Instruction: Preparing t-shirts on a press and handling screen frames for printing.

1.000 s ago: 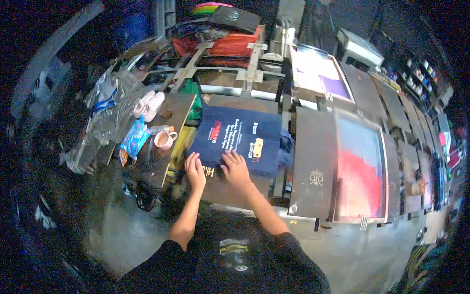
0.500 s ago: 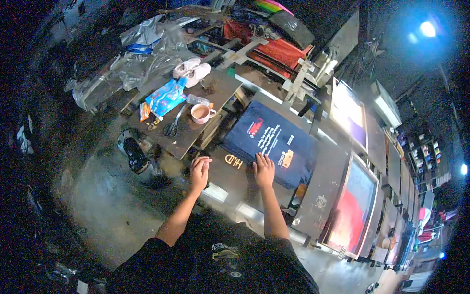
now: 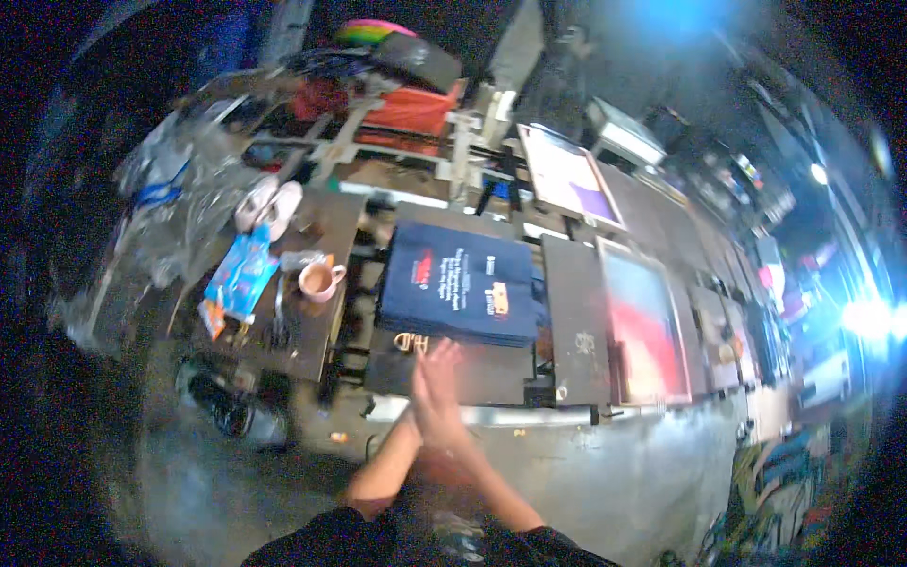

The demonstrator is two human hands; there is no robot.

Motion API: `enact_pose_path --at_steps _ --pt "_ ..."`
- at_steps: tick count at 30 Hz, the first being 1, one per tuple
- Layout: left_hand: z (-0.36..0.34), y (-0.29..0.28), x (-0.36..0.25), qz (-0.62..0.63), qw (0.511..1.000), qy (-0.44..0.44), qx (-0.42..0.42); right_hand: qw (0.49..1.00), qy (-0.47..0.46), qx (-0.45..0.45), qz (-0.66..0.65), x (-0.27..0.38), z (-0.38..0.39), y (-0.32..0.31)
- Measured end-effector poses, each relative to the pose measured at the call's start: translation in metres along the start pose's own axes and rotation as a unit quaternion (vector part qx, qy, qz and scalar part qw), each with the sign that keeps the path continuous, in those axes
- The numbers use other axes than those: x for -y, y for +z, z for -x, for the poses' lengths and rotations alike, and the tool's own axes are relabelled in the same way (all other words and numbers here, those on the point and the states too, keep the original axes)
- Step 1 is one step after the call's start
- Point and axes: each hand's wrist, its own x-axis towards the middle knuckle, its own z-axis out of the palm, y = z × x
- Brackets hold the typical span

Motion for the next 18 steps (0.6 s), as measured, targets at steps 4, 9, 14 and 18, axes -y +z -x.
enact_pose_path --at_steps 4,9,14,18 --pt "0.024 0.079 0.073 0.224 0.960 -0.169 0.005 0.965 0.263 -0.018 0.006 -0.073 0.050 -0.051" --pt "0.110 0.192 0.038 0.170 0.922 -0.291 0.191 0.885 0.383 -0.264 -0.021 -0.105 0.130 -0.135" --pt "0.156 0.226 0.059 0.137 0.862 -0.416 0.257 0.864 0.034 -0.498 -0.068 -0.108 0.206 -0.154" --pt "0.144 0.254 0.101 0.085 0.892 -0.356 0.264 0.892 0.260 -0.353 0.105 -0.113 0.236 -0.141"
